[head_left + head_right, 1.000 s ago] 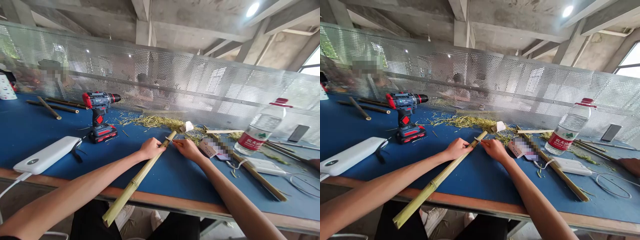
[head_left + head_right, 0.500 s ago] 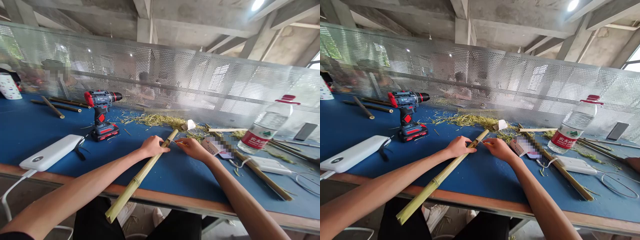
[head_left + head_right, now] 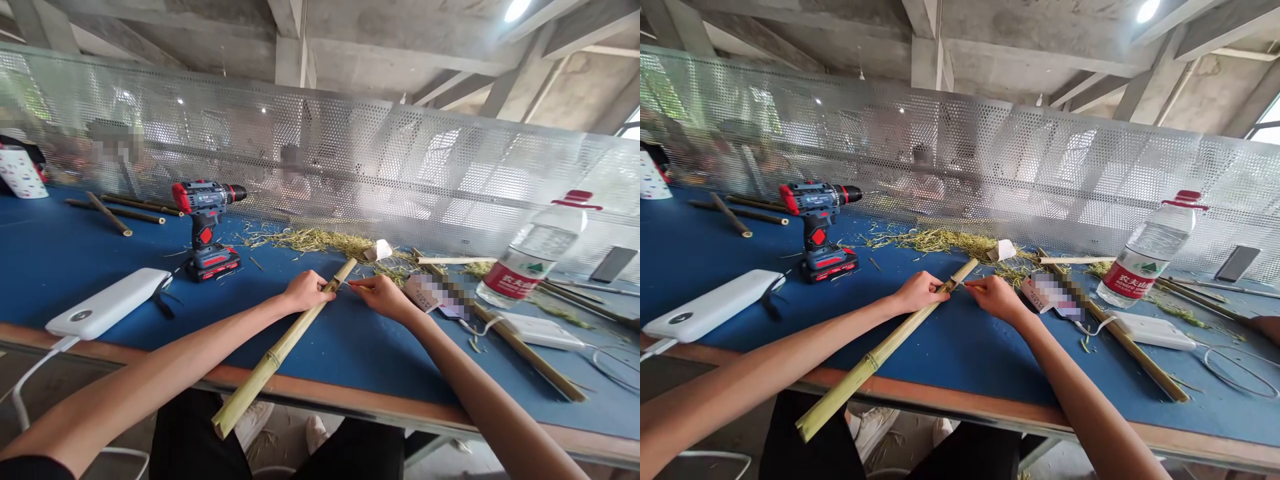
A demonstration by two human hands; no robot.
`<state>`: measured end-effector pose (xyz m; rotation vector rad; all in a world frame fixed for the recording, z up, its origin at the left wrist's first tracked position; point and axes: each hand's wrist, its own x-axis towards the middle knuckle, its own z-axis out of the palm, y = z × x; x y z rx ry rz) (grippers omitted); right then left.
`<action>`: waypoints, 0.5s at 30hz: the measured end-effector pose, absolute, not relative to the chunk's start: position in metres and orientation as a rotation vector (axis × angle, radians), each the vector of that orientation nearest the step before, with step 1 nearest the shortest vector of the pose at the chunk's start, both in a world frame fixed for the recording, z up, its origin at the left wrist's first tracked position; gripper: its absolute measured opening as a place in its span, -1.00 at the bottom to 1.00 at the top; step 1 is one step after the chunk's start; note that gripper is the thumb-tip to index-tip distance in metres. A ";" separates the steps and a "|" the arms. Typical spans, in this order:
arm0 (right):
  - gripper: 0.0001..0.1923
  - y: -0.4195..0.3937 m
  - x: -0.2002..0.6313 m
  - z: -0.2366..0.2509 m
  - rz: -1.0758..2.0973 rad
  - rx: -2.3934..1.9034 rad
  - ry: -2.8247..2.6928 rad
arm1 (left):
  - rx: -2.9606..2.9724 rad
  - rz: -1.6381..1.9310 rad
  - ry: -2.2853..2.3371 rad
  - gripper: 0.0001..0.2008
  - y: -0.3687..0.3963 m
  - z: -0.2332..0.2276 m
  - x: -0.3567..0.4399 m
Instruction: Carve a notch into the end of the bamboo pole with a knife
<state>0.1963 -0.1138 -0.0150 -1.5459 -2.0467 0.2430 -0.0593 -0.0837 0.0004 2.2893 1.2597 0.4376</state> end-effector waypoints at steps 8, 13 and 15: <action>-0.65 -0.095 0.193 -0.009 -0.008 -1.720 -1.961 | 2.306 0.474 1.263 -0.67 -0.089 0.004 -0.058; -0.61 -0.107 0.197 -0.012 -0.081 -1.671 -2.003 | 2.261 0.605 1.300 -0.67 -0.089 0.018 -0.060; -0.63 -0.114 0.200 -0.010 -0.100 -1.613 -2.016 | 2.234 0.728 1.307 -0.68 -0.092 0.038 -0.070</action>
